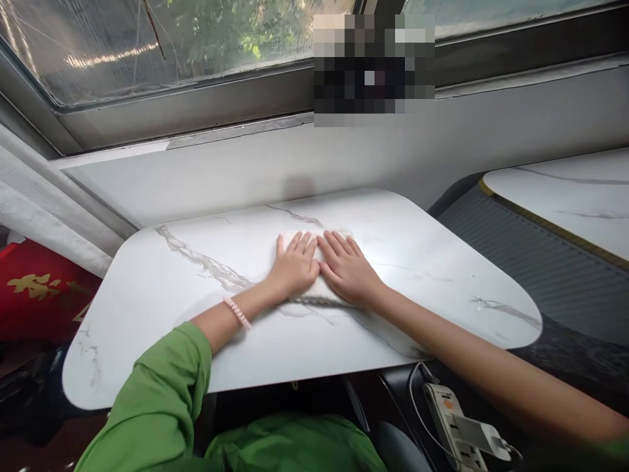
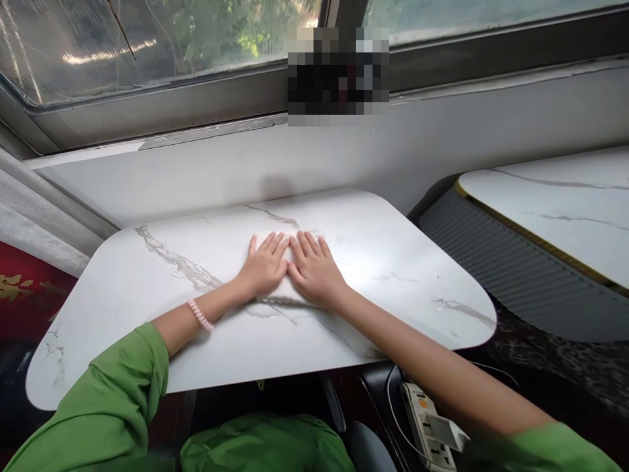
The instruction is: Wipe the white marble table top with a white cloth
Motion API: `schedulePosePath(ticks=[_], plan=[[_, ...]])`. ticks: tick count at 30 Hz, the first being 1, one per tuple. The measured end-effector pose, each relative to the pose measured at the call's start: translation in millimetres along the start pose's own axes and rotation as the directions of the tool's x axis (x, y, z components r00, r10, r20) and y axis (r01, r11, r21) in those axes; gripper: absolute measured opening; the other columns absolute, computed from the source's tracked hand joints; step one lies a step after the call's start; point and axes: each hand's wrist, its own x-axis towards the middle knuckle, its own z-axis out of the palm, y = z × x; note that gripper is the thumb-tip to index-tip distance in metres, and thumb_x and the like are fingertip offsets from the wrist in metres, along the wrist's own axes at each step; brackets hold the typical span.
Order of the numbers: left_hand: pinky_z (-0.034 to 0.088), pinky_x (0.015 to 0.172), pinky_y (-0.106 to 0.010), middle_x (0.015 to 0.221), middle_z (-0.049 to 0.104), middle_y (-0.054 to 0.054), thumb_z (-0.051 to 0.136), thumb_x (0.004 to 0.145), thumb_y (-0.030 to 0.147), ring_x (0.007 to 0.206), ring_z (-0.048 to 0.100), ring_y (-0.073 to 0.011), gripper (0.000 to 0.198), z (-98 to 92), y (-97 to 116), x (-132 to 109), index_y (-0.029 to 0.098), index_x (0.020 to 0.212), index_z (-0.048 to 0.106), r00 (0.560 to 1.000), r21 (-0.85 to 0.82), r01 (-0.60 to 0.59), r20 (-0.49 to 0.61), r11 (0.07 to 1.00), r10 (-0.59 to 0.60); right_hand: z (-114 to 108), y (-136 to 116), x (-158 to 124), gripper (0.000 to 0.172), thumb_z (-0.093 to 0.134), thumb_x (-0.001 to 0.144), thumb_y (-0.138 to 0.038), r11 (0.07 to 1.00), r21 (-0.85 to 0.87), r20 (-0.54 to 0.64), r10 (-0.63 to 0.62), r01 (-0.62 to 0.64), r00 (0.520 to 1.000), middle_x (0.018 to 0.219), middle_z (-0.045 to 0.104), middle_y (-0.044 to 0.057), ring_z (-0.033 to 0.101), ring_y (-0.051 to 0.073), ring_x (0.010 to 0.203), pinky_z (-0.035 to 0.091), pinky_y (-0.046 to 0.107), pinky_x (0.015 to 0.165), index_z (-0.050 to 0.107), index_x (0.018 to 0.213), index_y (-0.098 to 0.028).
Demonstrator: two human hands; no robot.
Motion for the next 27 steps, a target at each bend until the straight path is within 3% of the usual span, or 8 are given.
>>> schedulePosePath(ticks=[6, 11, 21, 27], plan=[[0.009, 0.118, -0.05, 0.154, 0.033, -0.006, 0.026, 0.096, 0.025, 0.143, 0.024, -0.0193, 0.05, 0.3, -44.1, 82.5, 0.017, 0.145, 0.036, 0.993, -0.031, 0.082, -0.083, 0.996, -0.085, 4.4, 23.9, 92.7, 0.058, 0.027, 0.092, -0.029, 0.998, 0.024, 0.042, 0.061, -0.062, 0.997, 0.151, 0.037, 0.016, 0.029, 0.027, 0.141, 0.022, 0.046, 0.115, 0.038, 0.143, -0.006], [0.013, 0.117, -0.051, 0.151, 0.038, -0.007, 0.024, 0.095, 0.022, 0.141, 0.029, -0.0197, 0.049, 3.2, -59.5, 114.4, 0.018, 0.141, 0.041, 0.969, -0.036, 0.173, -0.17, 0.984, -0.177, 13.6, 39.5, 134.9, 0.056, 0.028, 0.089, -0.025, 0.996, 0.086, 0.01, 0.017, -0.018, 1.0, 0.149, 0.041, 0.015, 0.033, 0.027, 0.139, 0.024, 0.046, 0.113, 0.041, 0.141, -0.007], [0.013, 0.118, -0.047, 0.154, 0.031, -0.008, 0.023, 0.096, 0.025, 0.143, 0.024, -0.0177, 0.052, 8.1, -54.1, 101.1, 0.011, 0.145, 0.034, 0.956, -0.03, 0.232, -0.178, 0.972, -0.234, 23.8, 42.7, 125.9, 0.057, 0.025, 0.093, -0.03, 0.999, 0.017, 0.0, -0.052, 0.052, 0.999, 0.15, 0.038, 0.017, 0.032, 0.028, 0.139, 0.028, 0.049, 0.111, 0.038, 0.143, -0.007], [0.011, 0.119, -0.048, 0.155, 0.028, -0.008, 0.021, 0.097, 0.027, 0.144, 0.021, -0.0183, 0.053, 11.7, -22.7, 62.0, 0.011, 0.146, 0.033, 0.958, -0.018, 0.238, -0.158, 0.971, -0.238, 19.2, 40.5, 81.2, 0.056, 0.025, 0.096, -0.035, 0.994, 0.015, 0.003, -0.106, 0.106, 0.994, 0.152, 0.036, 0.013, 0.031, 0.026, 0.141, 0.028, 0.05, 0.111, 0.035, 0.147, -0.014]])
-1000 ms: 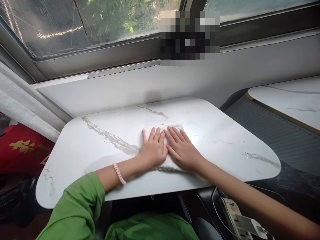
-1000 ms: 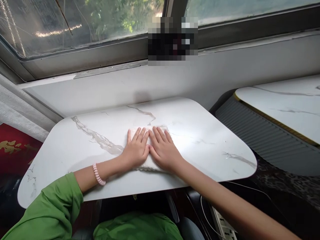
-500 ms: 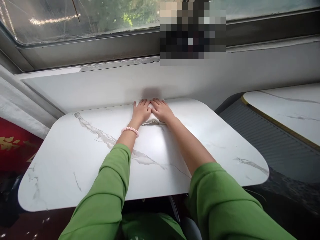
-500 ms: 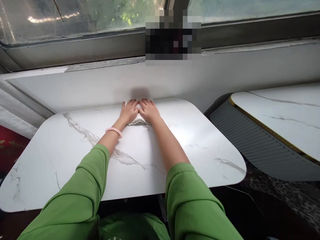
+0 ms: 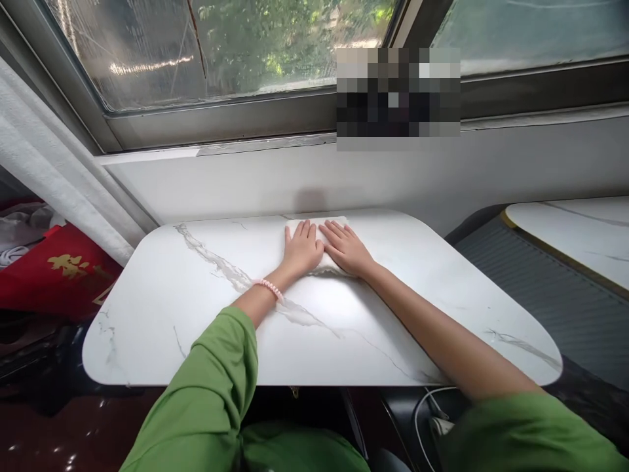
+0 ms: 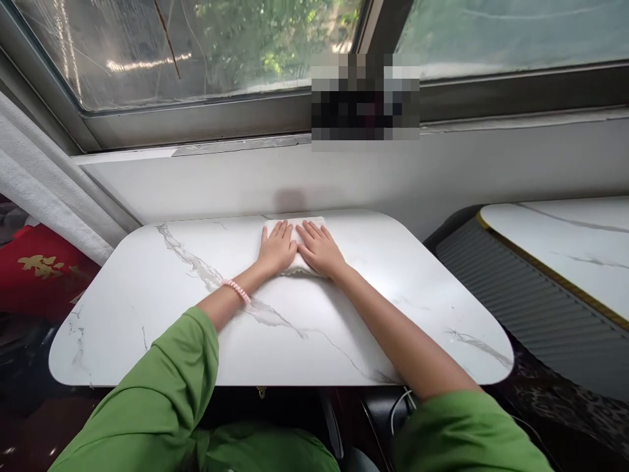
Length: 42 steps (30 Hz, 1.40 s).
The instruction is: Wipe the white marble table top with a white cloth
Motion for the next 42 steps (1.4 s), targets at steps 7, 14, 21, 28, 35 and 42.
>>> schedulePosePath(ticks=[7, 14, 21, 28, 35, 42], plan=[[0.007, 0.118, -0.056, 0.157, 0.019, -0.014, 0.021, 0.097, 0.033, 0.147, 0.007, -0.0287, 0.059, -11.5, 57.4, -88.6, 0.002, 0.147, 0.027, 0.988, -0.069, -0.135, 0.06, 0.988, 0.139, -28.1, -5.7, -108.7, 0.059, 0.02, 0.098, -0.035, 0.982, 0.056, -0.043, -0.177, 0.179, 0.983, 0.157, 0.024, 0.008, 0.02, 0.022, 0.144, 0.024, 0.049, 0.115, 0.009, 0.154, -0.021], [0.015, 0.119, -0.045, 0.153, 0.027, -0.022, 0.026, 0.096, 0.033, 0.145, 0.017, -0.0307, 0.062, -14.6, 101.9, -141.7, -0.006, 0.144, 0.028, 0.935, -0.048, -0.343, 0.073, 0.938, 0.346, -58.1, -15.1, -188.1, 0.064, 0.025, 0.097, -0.032, 0.986, 0.102, -0.064, -0.13, 0.136, 0.99, 0.16, 0.013, -0.003, 0.022, 0.023, 0.143, 0.026, 0.052, 0.116, -0.006, 0.153, -0.035], [0.014, 0.119, -0.044, 0.148, 0.032, -0.029, 0.031, 0.095, 0.032, 0.142, 0.024, -0.0362, 0.063, -7.0, 103.6, -125.8, -0.011, 0.14, 0.033, 0.911, -0.009, -0.41, 0.045, 0.912, 0.41, -48.2, -2.7, -182.2, 0.061, 0.022, 0.097, -0.028, 0.991, 0.104, -0.044, -0.083, 0.087, 0.996, 0.158, 0.021, 0.0, 0.024, 0.022, 0.143, 0.025, 0.051, 0.116, -0.001, 0.154, -0.032], [0.013, 0.119, -0.04, 0.151, 0.034, -0.019, 0.033, 0.094, 0.033, 0.143, 0.025, -0.0269, 0.06, 8.5, 85.4, -40.3, 0.0, 0.144, 0.034, 0.946, -0.02, -0.323, 0.032, 0.946, 0.323, -37.9, 35.8, -109.3, 0.059, 0.017, 0.096, -0.028, 0.995, -0.092, 0.06, -0.023, 0.028, 0.998, 0.153, 0.033, 0.014, 0.027, 0.027, 0.142, 0.028, 0.053, 0.112, 0.021, 0.152, -0.011], [0.013, 0.119, -0.039, 0.153, 0.03, -0.018, 0.031, 0.098, 0.034, 0.143, 0.023, -0.0255, 0.056, 16.8, 45.4, 56.4, 0.004, 0.145, 0.034, 0.988, 0.028, -0.152, 0.025, 0.988, 0.151, -15.6, 67.9, -0.2, 0.058, 0.025, 0.093, -0.023, 0.984, -0.171, 0.083, -0.032, 0.046, 0.996, 0.147, 0.038, 0.028, 0.032, 0.037, 0.138, 0.033, 0.055, 0.107, 0.035, 0.142, 0.007], [0.016, 0.118, -0.04, 0.15, 0.036, -0.015, 0.029, 0.098, 0.034, 0.141, 0.028, -0.0249, 0.054, 22.2, 40.0, 79.9, 0.006, 0.144, 0.036, 0.993, 0.081, -0.101, -0.047, 0.992, 0.105, 5.2, 91.7, 30.4, 0.054, 0.027, 0.093, -0.028, 1.0, 0.0, -0.089, 0.031, -0.031, 0.996, 0.145, 0.046, 0.015, 0.04, 0.031, 0.135, 0.035, 0.051, 0.108, 0.042, 0.142, -0.01]])
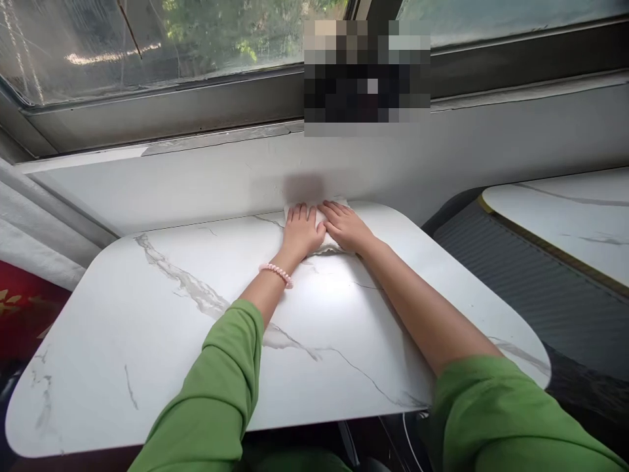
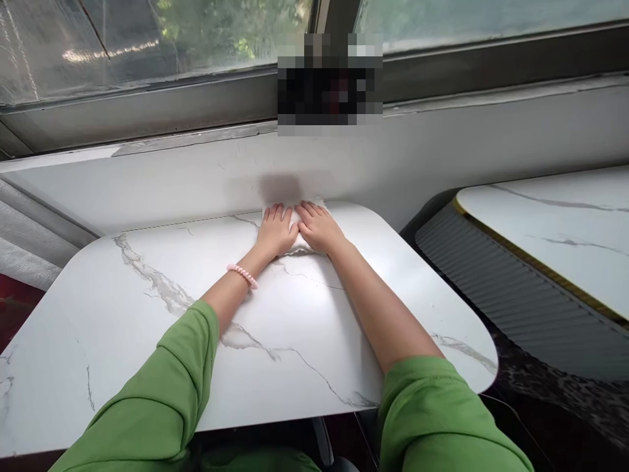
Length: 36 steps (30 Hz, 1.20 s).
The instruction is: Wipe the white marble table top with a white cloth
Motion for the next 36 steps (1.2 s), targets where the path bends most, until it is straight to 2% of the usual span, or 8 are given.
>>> schedulePosePath(ticks=[5, 9, 13, 16, 19, 23, 30, 36], plan=[[0.014, 0.119, -0.04, 0.152, 0.033, -0.014, 0.026, 0.099, 0.034, 0.142, 0.025, -0.0235, 0.055, -1.7, 5.2, -10.1, 0.007, 0.145, 0.033, 1.0, 0.022, 0.013, 0.017, 1.0, -0.014, -5.3, -5.7, -10.1, 0.055, 0.025, 0.094, -0.032, 0.999, 0.018, 0.014, 0.035, -0.035, 0.999, 0.147, 0.043, 0.015, 0.038, 0.03, 0.136, 0.032, 0.05, 0.111, 0.043, 0.141, -0.01], [0.012, 0.119, -0.041, 0.155, 0.028, -0.016, 0.024, 0.099, 0.036, 0.144, 0.02, -0.0257, 0.058, -11.5, 22.1, -37.2, 0.004, 0.147, 0.029, 0.997, 0.026, 0.026, 0.066, 0.999, -0.028, -17.3, -14.5, -36.4, 0.056, 0.022, 0.095, -0.032, 1.0, 0.009, 0.054, -0.001, 0.001, 0.999, 0.15, 0.039, 0.014, 0.034, 0.027, 0.139, 0.03, 0.047, 0.112, 0.041, 0.142, -0.01], [0.01, 0.119, -0.044, 0.156, 0.022, -0.017, 0.023, 0.098, 0.034, 0.146, 0.011, -0.0276, 0.061, -29.1, 56.9, -83.7, -0.001, 0.147, 0.026, 0.987, 0.052, 0.037, 0.156, 0.998, -0.045, -36.5, -27.0, -91.3, 0.054, 0.021, 0.097, -0.033, 0.994, 0.073, 0.056, -0.087, 0.083, 0.995, 0.152, 0.036, 0.011, 0.031, 0.024, 0.141, 0.029, 0.048, 0.113, 0.035, 0.146, -0.016], [0.008, 0.12, -0.044, 0.157, 0.019, -0.014, 0.021, 0.097, 0.031, 0.147, 0.006, -0.0242, 0.059, -41.2, 84.6, -122.0, -0.001, 0.147, 0.028, 0.976, 0.056, -0.099, 0.2, 0.994, 0.086, -55.7, -39.1, -146.9, 0.053, 0.023, 0.098, -0.033, 0.993, 0.092, 0.025, -0.074, 0.071, 0.997, 0.153, 0.034, 0.01, 0.03, 0.023, 0.141, 0.028, 0.049, 0.114, 0.028, 0.15, -0.022], [0.012, 0.119, -0.049, 0.157, 0.02, -0.015, 0.02, 0.098, 0.033, 0.146, 0.01, -0.0267, 0.06, -48.0, 107.1, -154.6, 0.0, 0.147, 0.027, 0.947, -0.018, -0.216, 0.239, 0.976, 0.214, -76.6, -50.6, -201.5, 0.054, 0.025, 0.099, -0.031, 0.995, 0.091, 0.005, -0.045, 0.044, 0.999, 0.156, 0.03, 0.007, 0.028, 0.024, 0.142, 0.028, 0.05, 0.114, 0.019, 0.153, -0.027], [0.015, 0.117, -0.053, 0.155, 0.022, -0.019, 0.018, 0.098, 0.036, 0.145, 0.015, -0.0306, 0.062, -50.0, 126.9, -181.5, -0.002, 0.147, 0.025, 0.91, -0.089, -0.353, 0.199, 0.931, 0.364, -97.3, -60.0, -249.5, 0.056, 0.026, 0.099, -0.031, 0.996, 0.087, 0.001, 0.022, -0.022, 1.0, 0.157, 0.026, 0.002, 0.029, 0.025, 0.142, 0.03, 0.051, 0.113, 0.01, 0.153, -0.034], [0.015, 0.116, -0.054, 0.154, 0.024, -0.021, 0.02, 0.098, 0.035, 0.144, 0.019, -0.0324, 0.062, -45.5, 131.3, -182.4, -0.004, 0.145, 0.027, 0.895, -0.076, -0.411, 0.155, 0.909, 0.417, -96.1, -52.9, -256.8, 0.056, 0.025, 0.099, -0.032, 0.996, 0.077, 0.0, 0.047, -0.047, 0.999, 0.157, 0.027, 0.001, 0.03, 0.025, 0.141, 0.031, 0.052, 0.113, 0.01, 0.153, -0.036], [0.012, 0.117, -0.05, 0.155, 0.024, -0.019, 0.023, 0.097, 0.036, 0.144, 0.019, -0.028, 0.062, -28.2, 115.8, -127.0, -0.001, 0.146, 0.026, 0.884, -0.067, -0.435, 0.159, 0.898, 0.44, -77.5, -18.3, -214.5, 0.055, 0.021, 0.097, -0.033, 0.997, -0.003, 0.019, 0.074, -0.074, 0.997, 0.153, 0.036, 0.01, 0.032, 0.026, 0.14, 0.032, 0.051, 0.112, 0.022, 0.152, -0.022]])
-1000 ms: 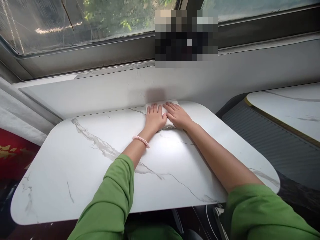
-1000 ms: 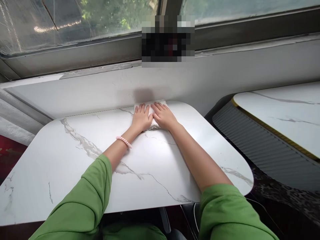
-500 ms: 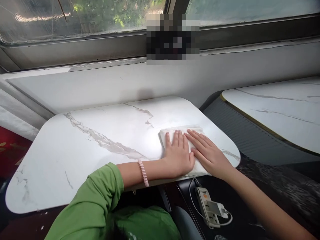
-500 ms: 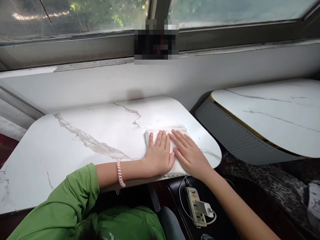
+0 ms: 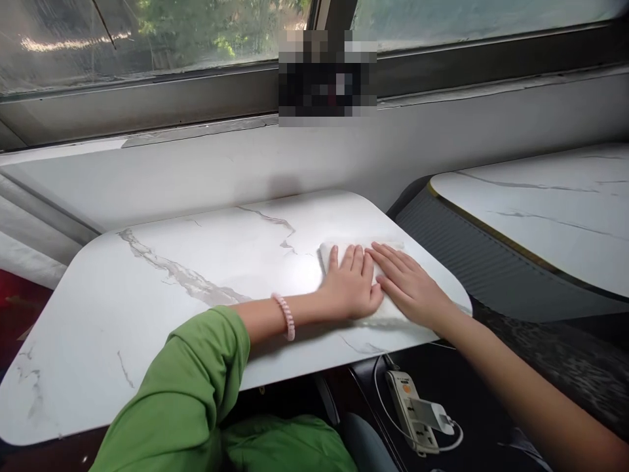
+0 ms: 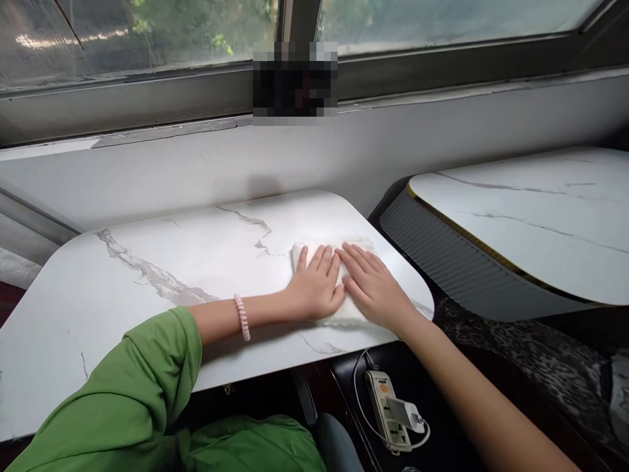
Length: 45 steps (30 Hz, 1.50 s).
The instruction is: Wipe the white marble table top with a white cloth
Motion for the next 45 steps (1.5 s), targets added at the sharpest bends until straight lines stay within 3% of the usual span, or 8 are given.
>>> schedulePosePath(ticks=[5, 11, 15, 20, 27, 33, 40, 45], plan=[[0.007, 0.118, -0.046, 0.157, 0.022, -0.015, 0.023, 0.097, 0.037, 0.145, 0.017, -0.023, 0.06, 4.3, -56.4, 59.5, 0.004, 0.148, 0.024, 0.999, 0.011, 0.043, 0.032, 0.999, -0.044, 22.9, 29.9, 78.3, 0.057, 0.02, 0.095, -0.031, 0.996, -0.054, 0.014, 0.068, -0.067, 0.998, 0.147, 0.042, 0.017, 0.035, 0.03, 0.138, 0.034, 0.051, 0.11, 0.038, 0.144, -0.009], [0.006, 0.119, -0.044, 0.157, 0.023, -0.012, 0.021, 0.097, 0.033, 0.145, 0.017, -0.0198, 0.058, 8.5, -106.0, 113.2, 0.006, 0.148, 0.025, 0.979, -0.024, 0.202, -0.013, 0.979, -0.202, 47.8, 64.4, 160.0, 0.055, 0.025, 0.092, -0.028, 1.0, 0.024, -0.015, 0.019, -0.018, 1.0, 0.146, 0.046, 0.012, 0.038, 0.031, 0.136, 0.033, 0.055, 0.108, 0.039, 0.144, -0.016], [0.008, 0.119, -0.042, 0.156, 0.026, -0.01, 0.023, 0.097, 0.032, 0.144, 0.021, -0.019, 0.057, 10.2, -120.6, 130.5, 0.007, 0.148, 0.027, 0.97, -0.04, 0.239, -0.043, 0.97, -0.241, 54.1, 78.5, 186.5, 0.055, 0.028, 0.091, -0.028, 0.999, 0.045, -0.015, 0.014, -0.013, 1.0, 0.145, 0.047, 0.012, 0.04, 0.031, 0.134, 0.035, 0.054, 0.107, 0.041, 0.143, -0.017], [0.008, 0.119, -0.044, 0.156, 0.027, -0.01, 0.022, 0.097, 0.032, 0.144, 0.021, -0.0197, 0.056, 9.3, -123.6, 134.3, 0.009, 0.148, 0.028, 0.963, -0.045, 0.261, -0.055, 0.964, -0.264, 53.3, 79.4, 192.5, 0.055, 0.028, 0.09, -0.028, 0.999, 0.022, -0.015, 0.027, -0.026, 1.0, 0.146, 0.046, 0.012, 0.04, 0.029, 0.135, 0.034, 0.051, 0.109, 0.043, 0.141, -0.014], [0.009, 0.118, -0.048, 0.156, 0.025, -0.014, 0.021, 0.098, 0.033, 0.144, 0.02, -0.0231, 0.057, 8.0, -94.5, 106.0, 0.007, 0.148, 0.026, 0.958, -0.029, 0.278, -0.068, 0.96, -0.279, 41.8, 63.9, 156.8, 0.057, 0.027, 0.092, -0.028, 0.999, 0.045, 0.039, 0.007, -0.009, 0.999, 0.151, 0.038, 0.013, 0.032, 0.03, 0.14, 0.029, 0.052, 0.112, 0.037, 0.145, -0.01], [0.007, 0.118, -0.05, 0.156, 0.023, -0.017, 0.022, 0.098, 0.034, 0.145, 0.018, -0.0263, 0.058, 4.8, -34.7, 59.4, 0.004, 0.148, 0.026, 0.971, -0.057, 0.234, -0.043, 0.971, -0.237, 17.4, 39.0, 76.8, 0.057, 0.024, 0.095, -0.029, 0.999, 0.04, 0.015, -0.015, 0.014, 1.0, 0.153, 0.035, 0.009, 0.031, 0.027, 0.141, 0.03, 0.053, 0.112, 0.026, 0.151, -0.018], [0.01, 0.117, -0.056, 0.156, 0.022, -0.019, 0.02, 0.098, 0.036, 0.145, 0.015, -0.0319, 0.061, 0.2, 41.9, 15.6, 0.0, 0.148, 0.025, 0.997, -0.093, 0.071, -0.004, 0.993, -0.072, -16.6, 21.9, -28.6, 0.057, 0.024, 0.097, -0.03, 1.0, 0.006, -0.011, 0.0, 0.0, 1.0, 0.155, 0.031, 0.007, 0.031, 0.025, 0.141, 0.031, 0.052, 0.112, 0.014, 0.154, -0.025], [0.013, 0.117, -0.056, 0.155, 0.024, -0.018, 0.017, 0.098, 0.035, 0.145, 0.016, -0.0318, 0.061, -3.7, 66.5, 3.1, 0.0, 0.147, 0.025, 1.0, -0.092, -0.004, 0.012, 0.996, 0.005, -25.1, 21.3, -65.6, 0.059, 0.024, 0.098, -0.031, 0.999, -0.008, -0.014, 0.037, -0.037, 0.999, 0.157, 0.027, 0.002, 0.029, 0.023, 0.141, 0.028, 0.05, 0.115, 0.005, 0.153, -0.035]])
